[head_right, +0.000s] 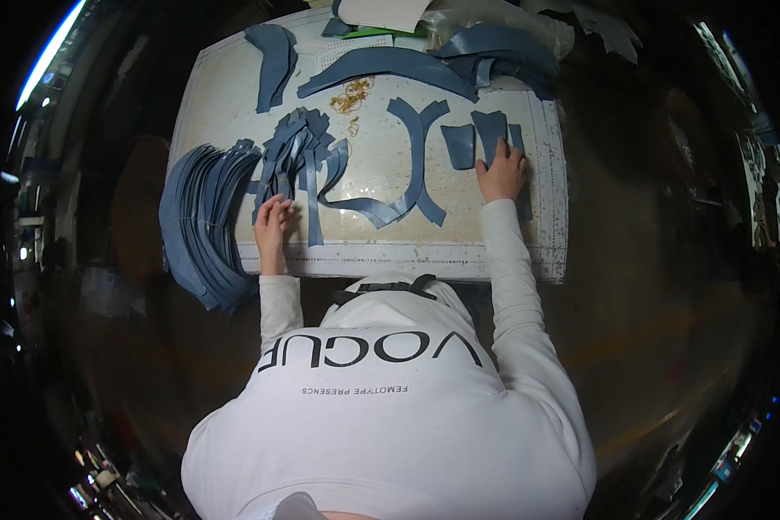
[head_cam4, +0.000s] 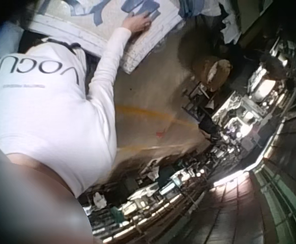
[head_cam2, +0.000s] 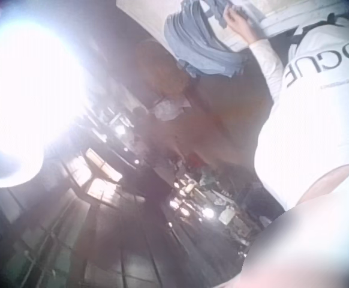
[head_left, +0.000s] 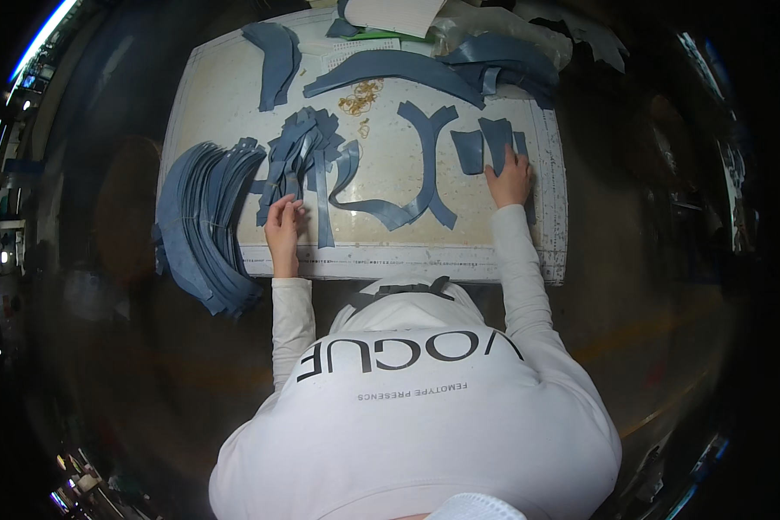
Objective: The person repeatedly picks up small blue fabric pieces from a table, folds or aligns them, and places them into a growing stack. The person handles the pieces one at a time and maintains a consistent workflow throughout the clip.
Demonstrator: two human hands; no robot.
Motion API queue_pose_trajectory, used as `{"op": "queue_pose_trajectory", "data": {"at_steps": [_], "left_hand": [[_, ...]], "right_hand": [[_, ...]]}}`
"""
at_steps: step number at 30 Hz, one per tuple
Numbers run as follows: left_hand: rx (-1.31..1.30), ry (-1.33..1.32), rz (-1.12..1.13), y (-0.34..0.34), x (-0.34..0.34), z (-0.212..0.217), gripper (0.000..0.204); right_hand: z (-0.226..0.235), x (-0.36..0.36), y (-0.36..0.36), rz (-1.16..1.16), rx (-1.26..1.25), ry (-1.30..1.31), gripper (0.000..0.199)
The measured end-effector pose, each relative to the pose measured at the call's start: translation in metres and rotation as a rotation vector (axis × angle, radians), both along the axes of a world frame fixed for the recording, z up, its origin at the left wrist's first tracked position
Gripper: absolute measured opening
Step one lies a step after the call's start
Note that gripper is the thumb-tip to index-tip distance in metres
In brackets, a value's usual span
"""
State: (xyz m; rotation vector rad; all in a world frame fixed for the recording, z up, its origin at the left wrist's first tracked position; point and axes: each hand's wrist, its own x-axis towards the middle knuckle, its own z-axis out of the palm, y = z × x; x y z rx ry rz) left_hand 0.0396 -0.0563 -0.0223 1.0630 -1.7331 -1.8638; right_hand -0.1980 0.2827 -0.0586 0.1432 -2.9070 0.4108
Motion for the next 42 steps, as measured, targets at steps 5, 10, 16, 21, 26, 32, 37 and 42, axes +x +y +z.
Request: {"op": "queue_pose_trajectory", "data": {"at_steps": [5, 10, 16, 21, 26, 32, 37, 42], "left_hand": [[-0.203, -0.011, -0.026, 0.003, 0.005, -0.008, 0.020], [-0.547, -0.130, -0.073, 0.021, -0.015, -0.004, 0.015], [-0.546, -0.076, -0.140, 0.032, -0.047, 0.009, 0.018], [-0.648, 0.099, -0.602, 0.032, -0.060, 0.026, 0.020], [-0.448, 0.068, -0.958, 0.034, -0.057, 0.034, 0.020], [-0.334, 0.055, -0.815, 0.040, -0.050, 0.017, 0.018], [-0.619, -0.251, -0.589, 0.030, -0.033, -0.001, 0.014], [-0.689, -0.328, -0.324, 0.011, -0.013, 0.011, 0.013]], "right_hand": [[0.011, 0.007, -0.005, 0.043, -0.069, 0.069, 0.052], [0.034, 0.021, -0.039, 0.401, -0.445, -0.082, 0.032], [0.030, 0.091, -0.127, 0.988, -0.439, -0.068, 0.024], [0.037, 0.104, -0.152, 1.063, -0.455, -0.303, 0.027], [0.080, 0.075, -0.112, 1.018, -0.695, -0.610, 0.018], [0.082, 0.034, -0.044, 0.805, -0.569, -0.671, 0.019], [0.046, 0.043, -0.014, 0.623, -0.366, -0.530, 0.019], [0.027, 0.064, 0.004, 0.526, -0.361, -0.419, 0.024]]}}
